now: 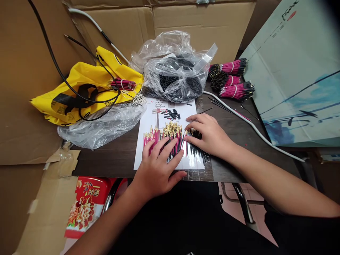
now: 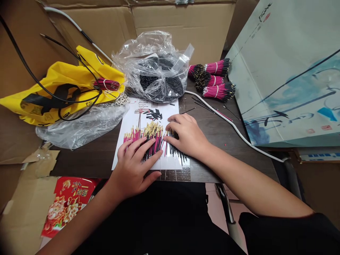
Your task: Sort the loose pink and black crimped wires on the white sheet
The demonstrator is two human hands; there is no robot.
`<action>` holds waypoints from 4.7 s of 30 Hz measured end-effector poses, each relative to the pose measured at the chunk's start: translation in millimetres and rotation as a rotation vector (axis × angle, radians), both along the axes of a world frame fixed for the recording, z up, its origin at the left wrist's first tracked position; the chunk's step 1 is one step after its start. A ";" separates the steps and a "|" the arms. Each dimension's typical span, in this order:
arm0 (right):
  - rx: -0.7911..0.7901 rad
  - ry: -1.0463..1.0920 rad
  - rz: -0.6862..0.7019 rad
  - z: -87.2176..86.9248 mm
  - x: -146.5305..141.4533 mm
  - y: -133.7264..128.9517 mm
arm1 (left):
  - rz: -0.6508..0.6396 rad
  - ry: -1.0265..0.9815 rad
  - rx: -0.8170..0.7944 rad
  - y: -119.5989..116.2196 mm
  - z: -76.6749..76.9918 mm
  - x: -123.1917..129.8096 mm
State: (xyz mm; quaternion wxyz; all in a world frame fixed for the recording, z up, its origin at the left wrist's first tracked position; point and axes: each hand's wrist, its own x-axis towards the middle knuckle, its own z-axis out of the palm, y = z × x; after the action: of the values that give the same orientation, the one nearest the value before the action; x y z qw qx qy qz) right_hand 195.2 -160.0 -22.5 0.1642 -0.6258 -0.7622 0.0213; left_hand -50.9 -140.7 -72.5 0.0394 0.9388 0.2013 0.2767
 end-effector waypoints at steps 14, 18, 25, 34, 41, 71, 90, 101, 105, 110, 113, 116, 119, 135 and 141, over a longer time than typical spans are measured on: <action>-0.001 -0.003 0.021 2.5 -2.2 -1.3 | -0.039 0.018 0.012 0.0 0.5 0.9; -0.014 0.006 0.026 2.7 -0.9 -1.6 | -0.076 -0.005 0.055 -0.9 -1.4 -1.8; -0.009 -0.024 0.058 1.9 3.0 -1.7 | -0.184 -0.032 0.127 -3.1 -2.4 -7.9; -0.035 -0.045 0.079 3.0 3.9 -2.5 | -0.223 0.001 0.152 -3.2 -1.3 -5.0; -0.046 -0.029 0.088 2.4 7.6 -2.6 | -0.314 -0.069 0.247 0.0 -6.5 -8.7; -0.113 -0.049 -0.044 -4.9 -6.1 0.5 | -0.539 -0.258 0.442 -8.5 -21.8 -8.7; -0.089 0.009 -0.054 -3.4 -4.2 -0.3 | -0.256 -0.012 0.392 55.7 3.6 -94.1; -0.062 -0.069 -0.082 -0.8 -13.7 -6.5 | -0.173 -0.100 0.064 51.2 -7.6 -88.3; -0.060 -0.039 -0.076 -3.0 -11.7 -6.0 | -0.157 -0.112 0.040 49.1 -10.1 -88.1; -0.079 0.102 -0.085 -4.8 -7.7 -1.9 | -0.125 -0.125 0.019 50.4 -11.5 -86.4; -0.054 0.180 -0.083 -3.8 -4.8 0.7 | -0.066 -0.173 0.048 47.8 -7.0 -76.4; -0.038 0.243 -0.057 -2.3 -2.1 2.6 | 0.021 -0.284 0.047 39.0 1.4 -57.1; -0.038 0.314 -0.058 -0.6 -0.1 3.6 | 0.038 -0.326 -0.021 28.6 12.9 -29.2; -0.047 0.614 0.148 23.5 -1.5 -6.5 | 0.197 -0.098 -0.164 25.6 48.1 19.4; -0.062 0.037 0.418 7.6 -1.1 -3.9 | 0.458 0.133 -0.222 53.7 25.4 -46.0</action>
State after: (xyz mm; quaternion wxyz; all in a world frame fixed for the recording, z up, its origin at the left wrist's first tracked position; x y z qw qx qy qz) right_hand 194.0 -163.9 -14.9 0.1509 -0.4582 -0.8713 0.0898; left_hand -96.9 -86.9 -47.1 0.0651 0.8748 0.4398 0.1925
